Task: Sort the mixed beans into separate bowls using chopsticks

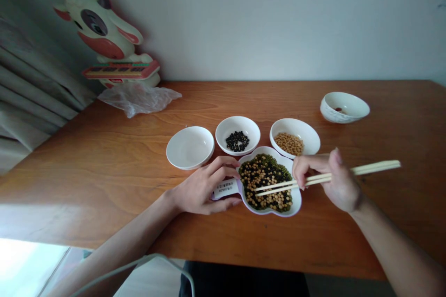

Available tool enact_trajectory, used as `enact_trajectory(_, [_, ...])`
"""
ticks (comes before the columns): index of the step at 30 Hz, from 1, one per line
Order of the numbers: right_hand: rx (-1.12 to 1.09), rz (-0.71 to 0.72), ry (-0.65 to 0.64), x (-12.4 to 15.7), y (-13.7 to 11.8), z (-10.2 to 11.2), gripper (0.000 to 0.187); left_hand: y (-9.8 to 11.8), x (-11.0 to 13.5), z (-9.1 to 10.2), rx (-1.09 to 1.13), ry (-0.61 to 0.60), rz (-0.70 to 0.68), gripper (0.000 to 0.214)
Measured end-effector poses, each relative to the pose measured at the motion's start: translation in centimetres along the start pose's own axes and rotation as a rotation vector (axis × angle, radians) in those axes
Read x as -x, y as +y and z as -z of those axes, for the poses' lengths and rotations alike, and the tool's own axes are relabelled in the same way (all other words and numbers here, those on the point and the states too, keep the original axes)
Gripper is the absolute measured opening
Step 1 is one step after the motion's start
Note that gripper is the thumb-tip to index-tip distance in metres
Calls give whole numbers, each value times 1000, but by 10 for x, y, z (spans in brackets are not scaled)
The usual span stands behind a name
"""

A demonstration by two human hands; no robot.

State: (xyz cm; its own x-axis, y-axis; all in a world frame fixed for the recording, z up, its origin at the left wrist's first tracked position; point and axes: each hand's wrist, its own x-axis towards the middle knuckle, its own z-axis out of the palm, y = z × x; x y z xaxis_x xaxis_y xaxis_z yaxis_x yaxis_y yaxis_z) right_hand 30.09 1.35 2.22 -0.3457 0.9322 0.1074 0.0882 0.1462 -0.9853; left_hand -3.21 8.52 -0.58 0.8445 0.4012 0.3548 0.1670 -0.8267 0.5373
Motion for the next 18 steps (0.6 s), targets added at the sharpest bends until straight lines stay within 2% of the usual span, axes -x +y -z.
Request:
enact_trajectory(6, [-18, -3, 52, -1, -3, -9, 83, 0, 0, -1, 6, 20, -27, 52])
enact_trajectory(12, [40, -4, 37, -1, 6, -15, 82, -1, 0, -1, 10, 14, -24, 51])
enact_trajectory(18, [-31, -26, 80, -2, 11, -18, 79, -1, -1, -1, 15, 15, -33, 50])
